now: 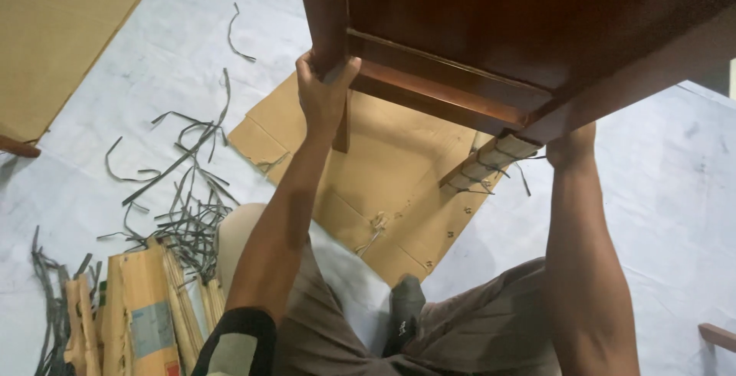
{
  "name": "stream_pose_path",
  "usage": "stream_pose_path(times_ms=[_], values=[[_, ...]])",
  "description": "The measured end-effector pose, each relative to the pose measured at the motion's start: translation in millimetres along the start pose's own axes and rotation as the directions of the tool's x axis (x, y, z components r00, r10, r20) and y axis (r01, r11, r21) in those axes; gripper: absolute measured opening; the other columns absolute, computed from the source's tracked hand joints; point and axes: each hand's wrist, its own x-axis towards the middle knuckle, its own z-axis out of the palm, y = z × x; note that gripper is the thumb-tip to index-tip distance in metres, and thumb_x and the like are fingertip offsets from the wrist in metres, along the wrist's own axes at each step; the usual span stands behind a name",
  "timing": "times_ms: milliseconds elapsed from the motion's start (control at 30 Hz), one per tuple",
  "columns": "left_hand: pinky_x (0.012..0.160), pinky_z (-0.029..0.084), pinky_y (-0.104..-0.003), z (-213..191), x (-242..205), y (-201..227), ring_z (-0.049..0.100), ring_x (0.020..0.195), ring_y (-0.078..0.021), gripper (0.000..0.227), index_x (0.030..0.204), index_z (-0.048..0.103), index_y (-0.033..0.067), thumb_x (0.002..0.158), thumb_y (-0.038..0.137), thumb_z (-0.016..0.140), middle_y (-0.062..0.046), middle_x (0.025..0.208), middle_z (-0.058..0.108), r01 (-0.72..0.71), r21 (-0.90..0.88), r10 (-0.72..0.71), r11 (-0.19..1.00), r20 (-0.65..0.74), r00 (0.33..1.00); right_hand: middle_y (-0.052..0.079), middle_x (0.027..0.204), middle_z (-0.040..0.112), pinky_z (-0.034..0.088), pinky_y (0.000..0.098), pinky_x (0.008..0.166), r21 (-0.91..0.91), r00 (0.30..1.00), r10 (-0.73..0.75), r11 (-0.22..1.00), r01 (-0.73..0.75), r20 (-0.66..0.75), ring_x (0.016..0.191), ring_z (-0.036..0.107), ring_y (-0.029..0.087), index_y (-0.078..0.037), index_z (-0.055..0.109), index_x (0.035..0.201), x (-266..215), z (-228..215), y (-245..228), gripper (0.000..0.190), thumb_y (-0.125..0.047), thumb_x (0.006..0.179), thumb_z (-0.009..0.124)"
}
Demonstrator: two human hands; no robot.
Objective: Wrapping the legs of a wooden chair with protective cardboard strips and securing them with ties.
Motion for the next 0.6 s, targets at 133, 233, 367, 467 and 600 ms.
stream_pose_path(times_ms=[133,233,367,467,600], values=[[0.112,0.044,-0.049,-15.3,-18.8,-6.8,0.059,0.13,-0.0356,0.082,0.133,0.051,0.0111,0.075,0.051,0.094,-0.017,0.131,0.062,-0.082,-0.095,0.084,0.992,0.018,0.996,0.004,0.089,0.066,0.057,0.0318,0.064,-0.065,0.998,-0.039,0.997,0.036,-0.05,0.075,0.065,0.02,-0.018,0.06,0.113,9.8,1.7,16.3,0.031,-0.045,0.111,0.045],[0.11,0.044,-0.045,-21.9,-28.4,-7.9,0.058,0.124,-0.0279,0.077,0.134,0.051,0.0079,0.08,0.042,0.094,-0.013,0.126,0.06,-0.125,-0.268,0.143,0.955,0.047,0.989,0.005,0.09,0.069,0.06,0.0327,0.064,-0.137,0.992,-0.086,0.988,0.072,-0.094,0.076,0.069,0.022,-0.019,0.062,0.11,-0.5,-6.0,30.2,0.032,-0.046,0.111,0.045],[0.106,0.048,-0.043,-26.9,-25.4,-11.0,0.062,0.116,-0.0221,0.059,0.131,0.056,0.0125,0.092,0.052,0.078,-0.009,0.119,0.062,-0.126,-0.29,0.145,0.949,0.046,0.988,0.007,0.092,0.073,0.065,0.0341,0.064,-0.255,0.975,-0.158,0.96,0.114,-0.157,0.078,0.075,0.024,-0.02,0.064,0.106,-33.4,-19.2,55.0,0.034,-0.048,0.113,0.045],[0.104,0.049,-0.042,-26.4,-13.7,-35.5,0.063,0.113,-0.0209,0.056,0.125,0.059,0.0143,0.1,0.064,0.059,-0.008,0.115,0.063,-0.095,-0.305,0.108,0.948,0.026,0.994,0.015,0.109,0.073,0.062,0.0452,0.077,-0.302,0.961,-0.232,0.936,0.179,-0.15,0.095,0.073,0.034,-0.023,0.054,0.127,-122.8,-0.4,-34.1,0.025,-0.043,0.114,0.046],[0.09,0.051,-0.031,-36.1,-36.6,2.9,0.061,0.095,-0.0118,0.044,0.105,0.064,0.0148,0.103,0.057,0.053,-0.001,0.097,0.063,-0.098,-0.394,0.072,0.914,-0.082,0.994,0.03,0.147,0.054,0.054,0.0541,0.104,-0.284,0.887,-0.462,0.853,0.437,-0.022,0.131,0.056,0.049,-0.017,0.013,0.167,-170.5,18.2,-54.8,0.077,-0.029,0.113,0.066]])
